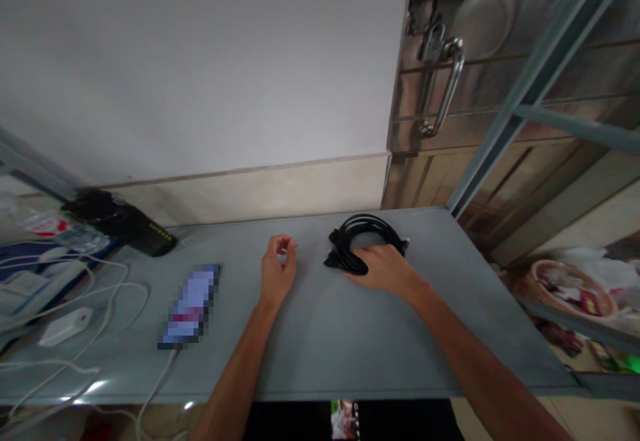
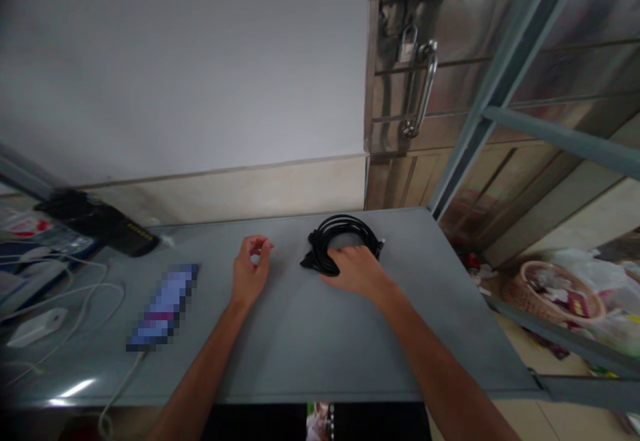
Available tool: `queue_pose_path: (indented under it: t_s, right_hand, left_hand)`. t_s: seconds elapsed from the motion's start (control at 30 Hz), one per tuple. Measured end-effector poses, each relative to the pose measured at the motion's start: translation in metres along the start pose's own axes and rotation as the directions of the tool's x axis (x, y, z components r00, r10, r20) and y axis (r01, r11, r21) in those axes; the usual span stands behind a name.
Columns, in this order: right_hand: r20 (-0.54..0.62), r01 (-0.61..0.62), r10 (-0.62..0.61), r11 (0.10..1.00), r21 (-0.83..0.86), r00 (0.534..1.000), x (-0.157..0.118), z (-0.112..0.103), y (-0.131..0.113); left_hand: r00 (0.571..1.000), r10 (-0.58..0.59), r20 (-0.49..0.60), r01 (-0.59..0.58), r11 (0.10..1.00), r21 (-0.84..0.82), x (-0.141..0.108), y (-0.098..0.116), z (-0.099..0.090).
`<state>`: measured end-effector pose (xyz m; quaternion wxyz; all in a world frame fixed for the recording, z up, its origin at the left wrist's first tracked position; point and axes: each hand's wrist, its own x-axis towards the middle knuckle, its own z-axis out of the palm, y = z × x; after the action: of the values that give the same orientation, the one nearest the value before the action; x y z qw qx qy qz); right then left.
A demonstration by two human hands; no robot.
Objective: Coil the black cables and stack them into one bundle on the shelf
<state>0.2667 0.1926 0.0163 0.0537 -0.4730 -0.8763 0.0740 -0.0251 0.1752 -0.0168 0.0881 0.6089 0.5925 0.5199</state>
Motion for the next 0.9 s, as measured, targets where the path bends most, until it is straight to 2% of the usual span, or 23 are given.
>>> queue_pose_path:
  t_s: [0.1,0.3,0.47,0.57,0.7,0.9]
  right_hand:
    - [-0.075,-0.056,0.057,0.998,0.017,0.996,0.001,0.001,0.014]
    - [-0.265,0.001,0.023,0.996,0.09,0.964,0.001,0.008,0.021]
    - [-0.35,-0.05,0.076,0.995,0.084,0.934,0.007,0.015,0.027]
    - [-0.399,-0.064,0.114,0.988,0.138,0.91,0.009,0.015,0.03]
    - [-0.477,-0.082,0.201,0.963,0.258,0.856,0.008,0.012,0.03]
    - [-0.545,-0.094,0.398,0.861,0.5,0.738,0.004,0.001,0.035]
  left_hand:
    - [1.0,-0.008,0.002,0.008,1.0,0.001,-0.001,0.002,-0.001]
    - [1.0,-0.02,-0.017,0.02,0.999,-0.03,-0.003,0.004,-0.005]
    - [0.999,-0.034,-0.017,0.033,0.999,-0.036,-0.003,0.003,-0.007]
    - [0.999,-0.039,-0.007,0.039,0.999,-0.033,-0.004,0.002,-0.007]
    - [0.999,-0.047,0.01,0.048,0.998,-0.052,-0.003,-0.001,-0.007]
    - [0.998,-0.067,0.003,0.066,0.993,-0.1,-0.001,-0.005,-0.007]
